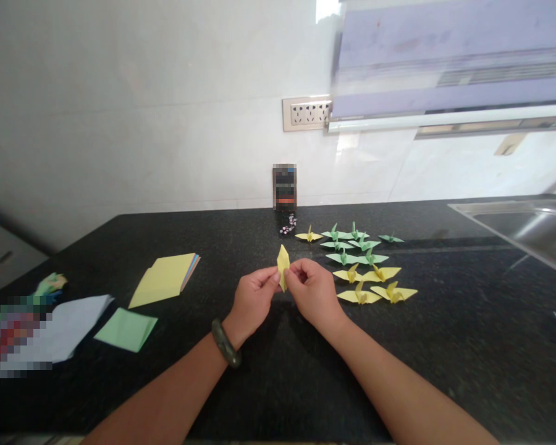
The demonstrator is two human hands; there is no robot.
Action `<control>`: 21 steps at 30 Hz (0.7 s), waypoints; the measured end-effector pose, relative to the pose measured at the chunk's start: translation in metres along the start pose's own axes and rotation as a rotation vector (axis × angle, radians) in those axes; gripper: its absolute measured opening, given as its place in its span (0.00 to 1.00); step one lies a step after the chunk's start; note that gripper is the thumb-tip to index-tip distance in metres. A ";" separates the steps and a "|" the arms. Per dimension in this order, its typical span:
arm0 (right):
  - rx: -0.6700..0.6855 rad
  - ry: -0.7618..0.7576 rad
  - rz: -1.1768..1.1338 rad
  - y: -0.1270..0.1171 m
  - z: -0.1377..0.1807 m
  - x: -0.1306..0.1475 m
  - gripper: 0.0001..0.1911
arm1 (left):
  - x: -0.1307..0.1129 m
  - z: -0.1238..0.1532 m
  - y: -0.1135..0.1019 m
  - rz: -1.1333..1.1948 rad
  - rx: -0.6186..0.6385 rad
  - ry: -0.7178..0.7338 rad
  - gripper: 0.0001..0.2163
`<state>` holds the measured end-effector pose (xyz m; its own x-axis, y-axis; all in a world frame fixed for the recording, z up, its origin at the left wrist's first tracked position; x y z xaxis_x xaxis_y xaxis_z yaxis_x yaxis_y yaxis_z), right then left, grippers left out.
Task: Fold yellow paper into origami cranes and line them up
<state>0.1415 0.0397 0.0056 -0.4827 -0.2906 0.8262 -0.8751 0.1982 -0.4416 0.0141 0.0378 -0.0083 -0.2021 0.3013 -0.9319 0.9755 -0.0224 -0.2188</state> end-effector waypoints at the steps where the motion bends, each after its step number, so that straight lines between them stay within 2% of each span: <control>1: -0.010 0.000 0.008 0.000 0.000 0.000 0.10 | 0.001 0.000 0.001 0.011 0.000 -0.006 0.13; 7: -0.057 -0.029 0.076 0.000 0.002 0.001 0.09 | 0.006 0.001 0.002 0.142 -0.058 -0.098 0.11; 11: -0.074 -0.058 0.124 0.000 0.004 0.002 0.09 | 0.003 0.002 0.003 0.148 -0.092 -0.114 0.09; 16: -0.083 -0.103 0.181 0.000 0.005 0.006 0.09 | 0.002 0.004 0.001 -0.014 -0.149 -0.044 0.09; 21: -0.048 -0.168 0.203 0.001 0.007 0.007 0.10 | -0.006 0.006 -0.004 -0.307 -0.161 0.125 0.09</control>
<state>0.1370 0.0315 0.0089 -0.6505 -0.3913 0.6509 -0.7592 0.3111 -0.5717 0.0110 0.0300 -0.0035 -0.4849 0.3848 -0.7854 0.8743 0.2340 -0.4252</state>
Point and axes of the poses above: each hand's wrist, its own z-axis away from the middle knuckle, its own y-axis out of the palm, x = y × z, the point moved 3 cm from there along -z, towards the middle knuckle, and after that the axes turned 1 degree about y, right-handed, at the moved point
